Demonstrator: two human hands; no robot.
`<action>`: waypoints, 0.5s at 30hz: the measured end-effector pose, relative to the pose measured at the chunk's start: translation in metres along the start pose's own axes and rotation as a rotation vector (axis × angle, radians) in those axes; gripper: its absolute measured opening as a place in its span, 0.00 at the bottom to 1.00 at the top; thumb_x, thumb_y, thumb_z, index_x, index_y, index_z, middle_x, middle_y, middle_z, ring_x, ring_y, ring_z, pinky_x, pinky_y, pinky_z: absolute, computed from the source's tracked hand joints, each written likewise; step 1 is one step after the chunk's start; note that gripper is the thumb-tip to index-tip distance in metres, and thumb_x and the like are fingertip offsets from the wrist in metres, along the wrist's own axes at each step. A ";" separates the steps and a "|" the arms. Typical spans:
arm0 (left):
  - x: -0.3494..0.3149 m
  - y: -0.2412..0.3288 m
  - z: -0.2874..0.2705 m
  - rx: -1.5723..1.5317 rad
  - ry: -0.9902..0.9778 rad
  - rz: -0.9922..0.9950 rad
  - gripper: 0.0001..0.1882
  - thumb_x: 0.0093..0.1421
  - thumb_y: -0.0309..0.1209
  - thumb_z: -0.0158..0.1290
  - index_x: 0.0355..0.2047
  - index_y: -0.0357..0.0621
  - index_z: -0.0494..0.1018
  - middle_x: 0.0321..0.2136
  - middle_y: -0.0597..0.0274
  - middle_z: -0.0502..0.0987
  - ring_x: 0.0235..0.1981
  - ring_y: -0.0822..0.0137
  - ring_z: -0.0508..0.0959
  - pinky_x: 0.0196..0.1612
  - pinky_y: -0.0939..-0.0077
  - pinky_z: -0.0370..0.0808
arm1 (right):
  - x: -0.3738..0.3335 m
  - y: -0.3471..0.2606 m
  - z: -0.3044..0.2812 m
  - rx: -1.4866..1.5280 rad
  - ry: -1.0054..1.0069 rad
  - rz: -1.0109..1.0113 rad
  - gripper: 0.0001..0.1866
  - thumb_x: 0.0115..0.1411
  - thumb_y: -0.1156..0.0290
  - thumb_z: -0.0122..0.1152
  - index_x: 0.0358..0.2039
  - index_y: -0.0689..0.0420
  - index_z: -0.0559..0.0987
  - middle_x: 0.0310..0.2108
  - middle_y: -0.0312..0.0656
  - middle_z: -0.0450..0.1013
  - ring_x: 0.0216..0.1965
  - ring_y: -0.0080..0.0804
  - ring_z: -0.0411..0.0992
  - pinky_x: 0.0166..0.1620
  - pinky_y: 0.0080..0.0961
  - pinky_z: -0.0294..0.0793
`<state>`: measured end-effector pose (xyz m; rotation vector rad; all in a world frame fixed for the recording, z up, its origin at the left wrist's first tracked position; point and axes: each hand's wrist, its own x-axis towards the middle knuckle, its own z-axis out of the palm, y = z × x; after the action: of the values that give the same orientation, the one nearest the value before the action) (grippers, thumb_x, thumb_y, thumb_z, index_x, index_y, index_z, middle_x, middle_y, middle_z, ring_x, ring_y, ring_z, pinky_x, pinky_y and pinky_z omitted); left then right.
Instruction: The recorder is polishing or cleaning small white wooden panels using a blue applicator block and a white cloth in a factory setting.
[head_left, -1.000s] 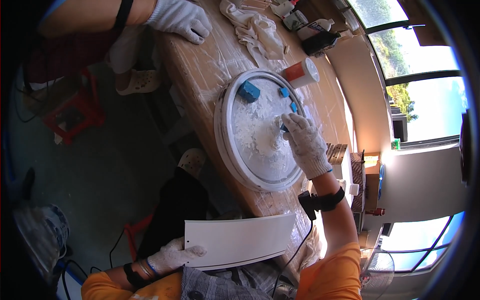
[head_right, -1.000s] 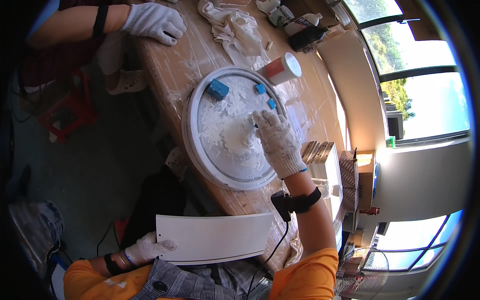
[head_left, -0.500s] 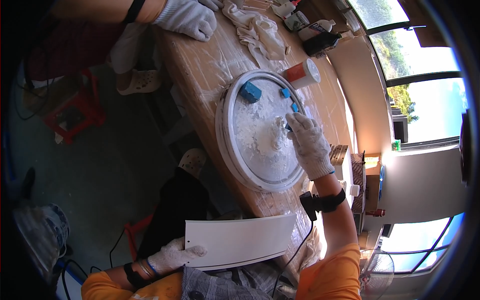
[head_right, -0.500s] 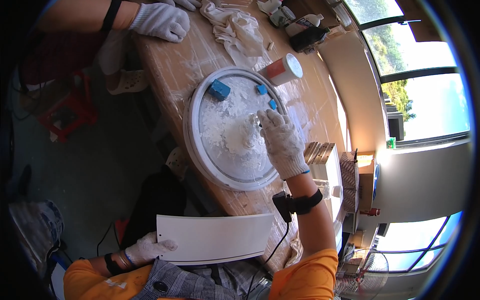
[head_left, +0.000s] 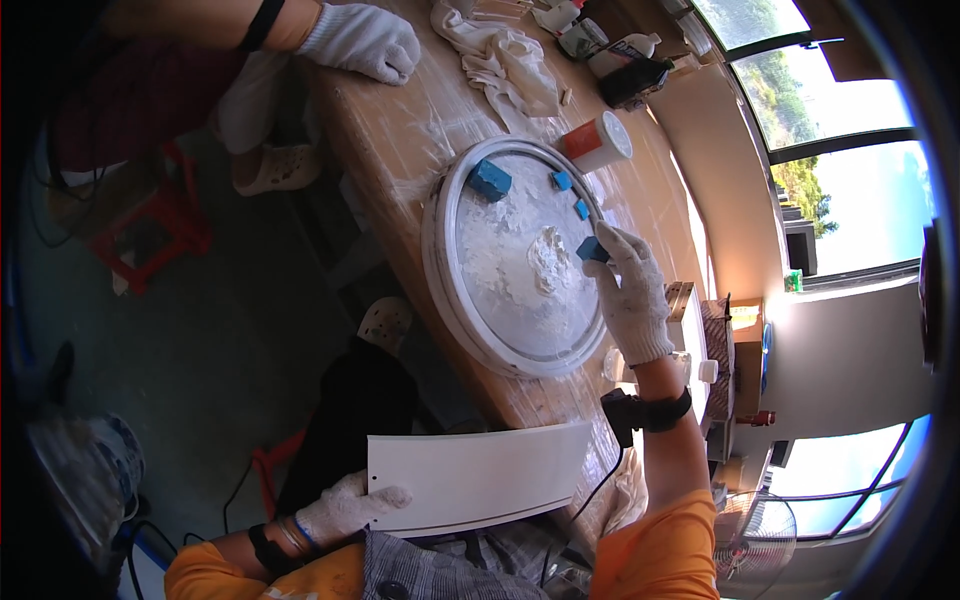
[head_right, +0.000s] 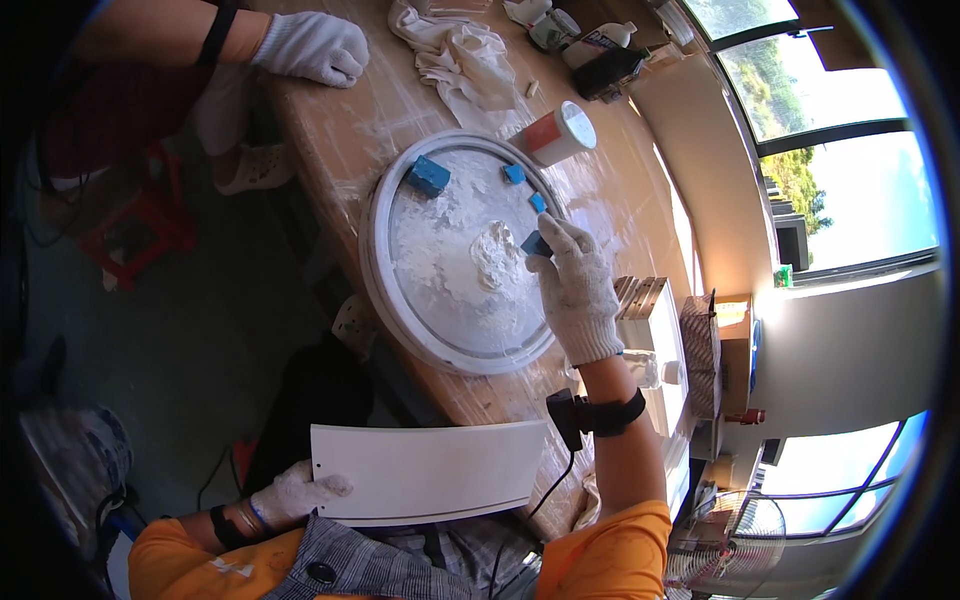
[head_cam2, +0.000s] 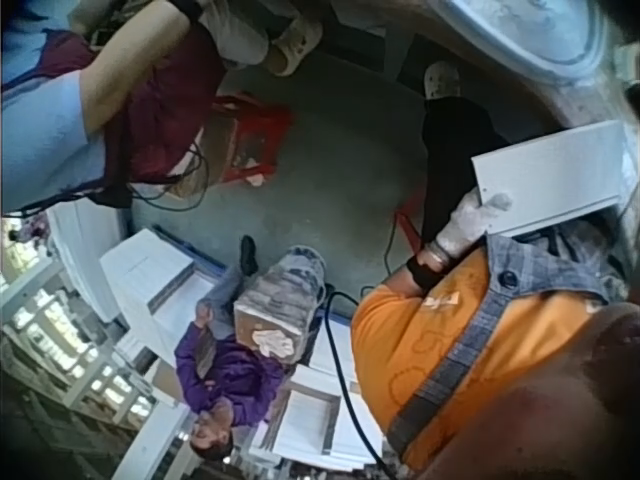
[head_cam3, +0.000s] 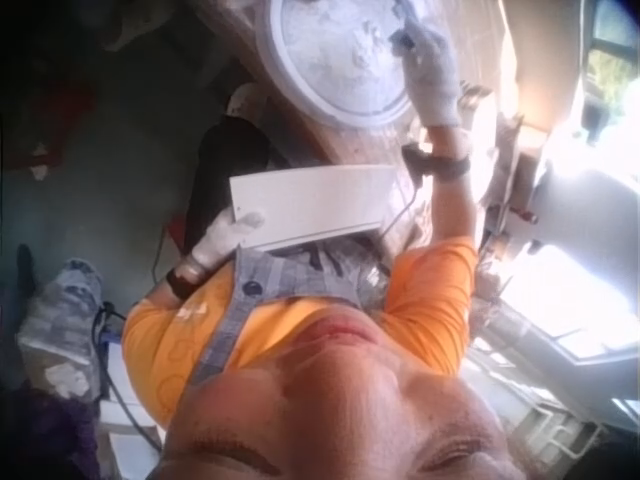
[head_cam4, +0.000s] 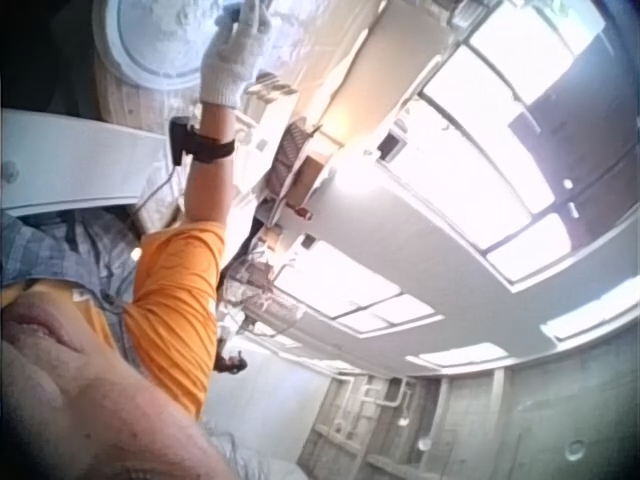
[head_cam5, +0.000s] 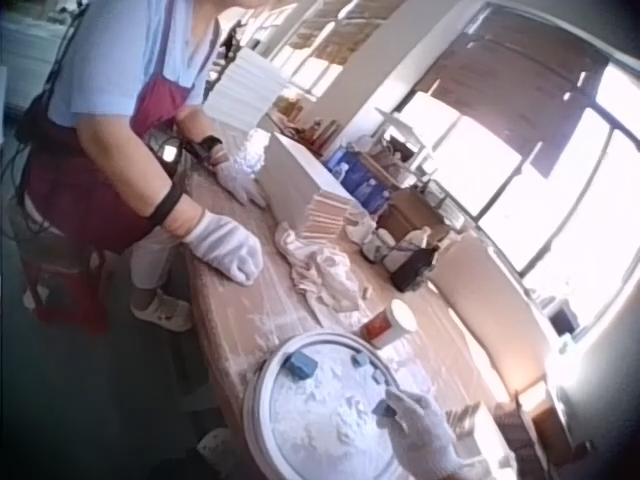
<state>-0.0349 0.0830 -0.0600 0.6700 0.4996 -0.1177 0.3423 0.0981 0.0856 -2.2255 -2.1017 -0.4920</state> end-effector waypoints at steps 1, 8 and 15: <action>0.000 -0.001 0.000 0.008 -0.001 -0.001 0.24 0.62 0.40 0.54 0.53 0.37 0.68 0.45 0.58 0.76 0.48 0.69 0.74 0.53 0.74 0.70 | -0.008 -0.002 0.003 0.419 0.040 0.280 0.18 0.59 0.71 0.58 0.50 0.60 0.73 0.42 0.45 0.73 0.42 0.39 0.72 0.45 0.33 0.74; 0.004 -0.022 -0.004 0.015 0.044 0.052 0.23 0.62 0.38 0.53 0.52 0.35 0.68 0.44 0.57 0.76 0.46 0.66 0.76 0.51 0.73 0.72 | -0.067 -0.014 -0.030 2.097 0.108 0.973 0.20 0.63 0.68 0.53 0.51 0.66 0.69 0.42 0.50 0.72 0.37 0.32 0.71 0.43 0.30 0.74; 0.002 -0.017 0.012 -0.274 0.114 0.108 0.20 0.59 0.28 0.51 0.51 0.34 0.67 0.43 0.55 0.76 0.43 0.63 0.77 0.48 0.70 0.75 | -0.126 -0.032 -0.056 2.267 0.203 0.965 0.22 0.64 0.64 0.52 0.52 0.66 0.68 0.43 0.50 0.72 0.38 0.32 0.71 0.44 0.30 0.75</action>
<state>-0.0330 0.0619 -0.0626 0.4355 0.5759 0.0898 0.2955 -0.0344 0.1004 -0.9989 -0.2055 1.0681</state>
